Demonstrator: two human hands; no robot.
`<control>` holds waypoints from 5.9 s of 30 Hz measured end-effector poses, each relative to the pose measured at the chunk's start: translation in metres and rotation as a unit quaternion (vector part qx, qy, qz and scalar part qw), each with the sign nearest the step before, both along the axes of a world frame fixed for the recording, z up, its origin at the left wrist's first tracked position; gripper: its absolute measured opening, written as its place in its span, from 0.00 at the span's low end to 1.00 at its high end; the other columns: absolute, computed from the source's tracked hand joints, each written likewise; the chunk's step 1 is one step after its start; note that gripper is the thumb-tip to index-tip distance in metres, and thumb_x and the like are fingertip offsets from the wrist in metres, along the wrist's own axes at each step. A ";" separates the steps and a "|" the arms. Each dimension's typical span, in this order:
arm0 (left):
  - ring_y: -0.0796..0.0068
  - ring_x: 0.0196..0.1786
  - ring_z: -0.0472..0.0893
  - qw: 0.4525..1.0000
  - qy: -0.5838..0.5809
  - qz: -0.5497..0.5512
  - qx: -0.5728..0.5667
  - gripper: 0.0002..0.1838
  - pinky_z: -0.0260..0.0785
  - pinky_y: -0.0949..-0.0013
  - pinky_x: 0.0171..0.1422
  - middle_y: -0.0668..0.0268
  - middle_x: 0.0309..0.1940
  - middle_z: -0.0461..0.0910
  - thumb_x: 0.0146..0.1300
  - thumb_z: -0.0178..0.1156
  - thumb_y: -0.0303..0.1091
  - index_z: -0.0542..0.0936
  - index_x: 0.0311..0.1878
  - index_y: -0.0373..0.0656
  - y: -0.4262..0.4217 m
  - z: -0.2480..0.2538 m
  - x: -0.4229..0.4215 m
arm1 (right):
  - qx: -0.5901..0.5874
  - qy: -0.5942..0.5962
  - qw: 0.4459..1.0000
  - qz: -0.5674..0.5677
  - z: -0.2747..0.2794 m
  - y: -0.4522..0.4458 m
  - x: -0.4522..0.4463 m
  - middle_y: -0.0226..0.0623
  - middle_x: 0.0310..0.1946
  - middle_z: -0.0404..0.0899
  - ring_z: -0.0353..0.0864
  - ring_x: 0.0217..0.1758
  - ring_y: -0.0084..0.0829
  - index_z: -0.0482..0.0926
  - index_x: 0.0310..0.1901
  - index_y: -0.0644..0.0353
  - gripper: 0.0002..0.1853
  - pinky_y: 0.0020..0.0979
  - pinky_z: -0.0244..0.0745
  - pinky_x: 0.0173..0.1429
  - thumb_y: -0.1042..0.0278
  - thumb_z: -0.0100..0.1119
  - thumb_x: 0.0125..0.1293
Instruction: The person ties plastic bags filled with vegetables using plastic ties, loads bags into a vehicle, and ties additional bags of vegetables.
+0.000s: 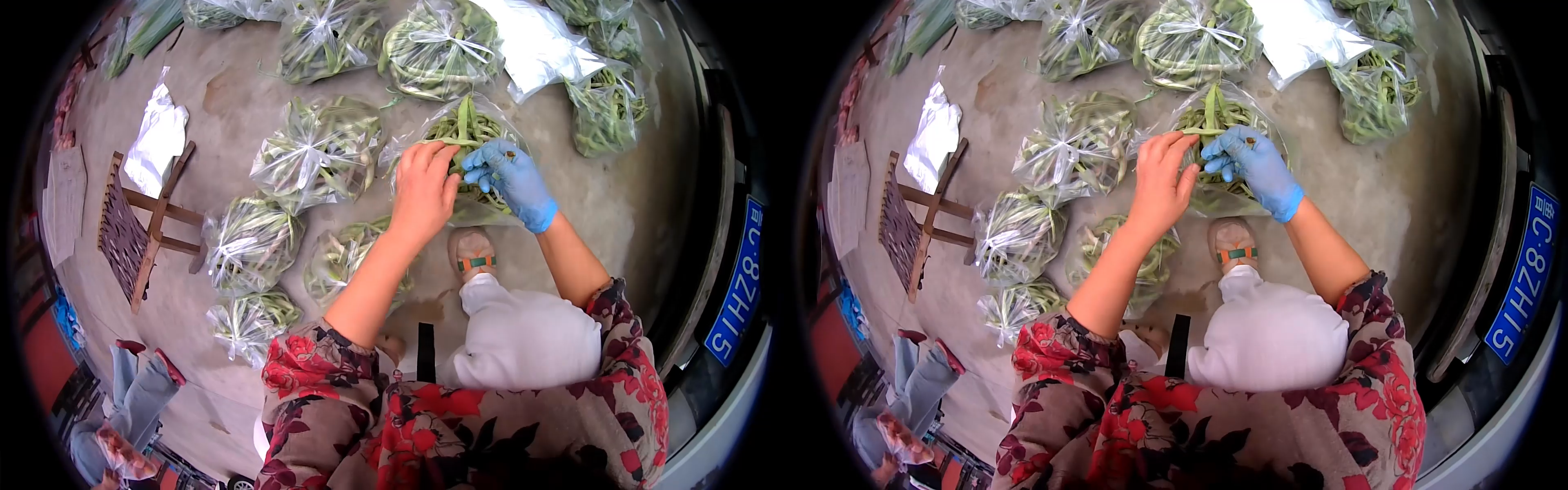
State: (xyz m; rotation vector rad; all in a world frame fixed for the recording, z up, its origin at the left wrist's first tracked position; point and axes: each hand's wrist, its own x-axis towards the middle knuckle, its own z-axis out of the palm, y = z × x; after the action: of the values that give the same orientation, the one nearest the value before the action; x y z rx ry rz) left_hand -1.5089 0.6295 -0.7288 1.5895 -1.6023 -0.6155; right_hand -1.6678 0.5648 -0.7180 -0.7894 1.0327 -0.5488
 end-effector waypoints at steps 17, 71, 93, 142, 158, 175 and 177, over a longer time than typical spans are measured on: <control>0.67 0.30 0.72 0.933 0.246 -0.129 0.227 0.11 0.64 0.66 0.35 0.62 0.27 0.73 0.66 0.46 0.36 0.68 0.34 0.38 -0.001 -0.039 -0.016 | -0.313 0.184 0.877 0.314 -0.024 -0.012 -0.023 0.34 0.14 0.66 0.66 0.17 0.33 0.72 0.32 0.59 0.10 0.30 0.64 0.23 0.60 0.51 0.61; 0.63 0.39 0.74 0.988 0.076 0.103 0.091 0.05 0.64 0.63 0.48 0.61 0.33 0.76 0.50 0.56 0.29 0.76 0.32 0.44 -0.005 -0.037 -0.005 | -0.480 0.529 0.696 0.069 -0.008 0.016 -0.064 0.44 0.34 0.78 0.78 0.37 0.43 0.67 0.52 0.58 0.26 0.40 0.72 0.38 0.58 0.61 0.52; 0.86 0.18 0.55 0.687 0.685 0.029 0.240 0.06 0.48 0.79 0.24 0.74 0.19 0.61 0.56 0.48 0.28 0.69 0.37 0.39 -0.009 0.054 0.037 | -0.268 0.644 0.627 0.347 -0.015 0.002 -0.053 0.42 0.25 0.79 0.79 0.29 0.39 0.82 0.32 0.59 0.14 0.34 0.73 0.34 0.57 0.58 0.54; 0.71 0.47 0.75 0.786 0.495 -0.050 0.366 0.25 0.69 0.69 0.48 0.59 0.47 0.73 0.58 0.59 0.40 0.70 0.55 0.34 -0.022 0.023 0.010 | -0.458 0.498 0.708 0.203 0.020 -0.012 -0.030 0.38 0.26 0.76 0.77 0.28 0.39 0.77 0.46 0.48 0.20 0.36 0.72 0.32 0.57 0.62 0.49; 0.72 0.49 0.73 0.825 0.392 -0.063 0.402 0.31 0.63 0.70 0.54 0.60 0.45 0.75 0.56 0.59 0.52 0.71 0.53 0.33 -0.027 0.013 0.005 | 0.089 0.009 0.883 0.460 -0.056 -0.030 -0.025 0.28 0.21 0.75 0.65 0.19 0.18 0.79 0.42 0.61 0.14 0.20 0.62 0.23 0.65 0.54 0.55; 0.76 0.29 0.76 0.885 0.211 -0.142 0.389 0.17 0.68 0.70 0.36 0.67 0.25 0.79 0.53 0.63 0.43 0.80 0.35 0.36 -0.046 0.003 -0.020 | 0.154 0.022 0.944 0.292 -0.005 -0.002 -0.017 0.24 0.19 0.71 0.62 0.17 0.13 0.76 0.34 0.57 0.06 0.18 0.55 0.18 0.67 0.57 0.56; 0.76 0.28 0.77 0.929 0.089 -0.075 0.351 0.14 0.69 0.70 0.35 0.68 0.23 0.79 0.56 0.61 0.39 0.80 0.33 0.35 -0.040 0.004 -0.021 | 0.180 0.061 0.953 0.237 -0.013 0.002 -0.023 0.23 0.15 0.66 0.58 0.14 0.13 0.75 0.32 0.56 0.04 0.19 0.51 0.16 0.68 0.54 0.57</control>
State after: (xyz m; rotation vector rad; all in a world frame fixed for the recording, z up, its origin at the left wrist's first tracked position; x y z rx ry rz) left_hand -1.5298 0.5895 -0.7246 1.8351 -1.4485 -1.5003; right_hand -1.6904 0.5664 -0.7307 -0.7159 0.9761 0.1011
